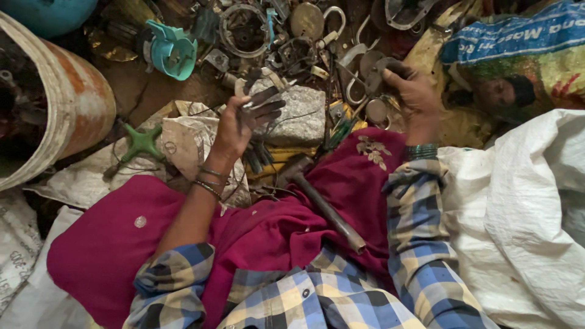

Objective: The person sits on the floor and uses a hammer and screwdriver to dismantle and reshape a metal part. They repeatedly strike the part on a stone block and pry it apart, handling the metal piece throughout the clip.

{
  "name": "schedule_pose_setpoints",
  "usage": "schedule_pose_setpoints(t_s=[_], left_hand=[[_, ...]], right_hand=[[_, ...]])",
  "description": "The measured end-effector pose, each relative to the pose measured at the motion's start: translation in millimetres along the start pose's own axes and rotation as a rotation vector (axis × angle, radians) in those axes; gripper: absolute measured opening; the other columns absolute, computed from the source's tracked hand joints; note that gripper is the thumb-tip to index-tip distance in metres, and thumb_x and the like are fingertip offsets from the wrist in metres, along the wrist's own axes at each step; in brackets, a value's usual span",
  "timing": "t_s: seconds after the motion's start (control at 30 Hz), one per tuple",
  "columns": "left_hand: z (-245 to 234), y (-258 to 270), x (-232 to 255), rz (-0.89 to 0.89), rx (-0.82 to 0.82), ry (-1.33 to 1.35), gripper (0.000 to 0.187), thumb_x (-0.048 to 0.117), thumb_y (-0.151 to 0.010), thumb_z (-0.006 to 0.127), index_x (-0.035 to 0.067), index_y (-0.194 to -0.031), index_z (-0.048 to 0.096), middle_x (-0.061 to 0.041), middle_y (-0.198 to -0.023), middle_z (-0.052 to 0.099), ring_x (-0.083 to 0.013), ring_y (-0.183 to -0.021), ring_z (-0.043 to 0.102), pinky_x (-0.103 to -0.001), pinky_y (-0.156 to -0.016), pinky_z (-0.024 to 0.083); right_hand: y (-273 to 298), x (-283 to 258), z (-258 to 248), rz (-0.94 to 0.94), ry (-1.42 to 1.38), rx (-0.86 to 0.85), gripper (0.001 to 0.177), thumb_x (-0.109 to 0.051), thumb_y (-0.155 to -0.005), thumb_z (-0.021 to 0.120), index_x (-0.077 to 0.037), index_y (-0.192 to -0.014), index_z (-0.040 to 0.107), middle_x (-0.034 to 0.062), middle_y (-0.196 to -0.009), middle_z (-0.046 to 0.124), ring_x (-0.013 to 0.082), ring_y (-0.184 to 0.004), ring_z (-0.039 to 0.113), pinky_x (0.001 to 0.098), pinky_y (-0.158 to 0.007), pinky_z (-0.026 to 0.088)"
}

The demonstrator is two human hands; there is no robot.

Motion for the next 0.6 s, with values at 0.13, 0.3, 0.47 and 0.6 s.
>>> schedule_pose_setpoints(t_s=[0.13,0.3,0.47,0.6], left_hand=[[13,8,6,0.126,-0.12,-0.39,0.044,-0.019,-0.099,0.036,0.004,-0.135,0.042,-0.021,-0.154,0.048,-0.0373,-0.141,0.056,-0.054,-0.119,0.047],[17,4,6,0.118,-0.155,-0.169,0.044,-0.021,-0.109,0.025,0.007,-0.136,0.045,-0.021,-0.159,0.047,-0.0376,-0.145,0.054,-0.057,-0.119,0.044],[33,8,17,0.199,-0.214,-0.219,0.061,-0.026,-0.095,0.029,0.011,-0.142,0.042,-0.02,-0.158,0.046,-0.0396,-0.145,0.053,-0.057,-0.124,0.044],[48,5,26,0.192,-0.208,-0.15,0.059,-0.021,-0.093,0.042,0.011,-0.142,0.044,-0.02,-0.155,0.048,-0.0408,-0.144,0.053,-0.059,-0.124,0.046]], right_hand=[[15,0,34,0.04,-0.237,-0.072,0.024,-0.005,-0.1,0.071,0.0,-0.123,0.066,0.0091,-0.105,0.074,0.0185,-0.086,0.072,0.0323,-0.079,0.061],[38,0,84,0.19,-0.778,-0.317,0.022,-0.012,-0.106,0.064,-0.002,-0.124,0.056,0.0079,-0.105,0.062,0.0177,-0.09,0.064,0.03,-0.081,0.058],[64,6,115,0.295,-1.171,-0.44,0.025,-0.016,-0.106,0.061,-0.004,-0.126,0.052,0.0042,-0.106,0.056,0.0148,-0.093,0.056,0.0312,-0.088,0.056],[73,18,139,0.32,-1.159,-0.469,0.019,-0.015,-0.109,0.058,-0.004,-0.123,0.054,0.0042,-0.103,0.056,0.0158,-0.092,0.056,0.0309,-0.083,0.055]])
Point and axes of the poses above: each hand's wrist, its own y-axis away from the middle knuckle, its own z-axis out of the palm, x = y × z, the point moved 8 cm from there along -y, towards the middle knuckle
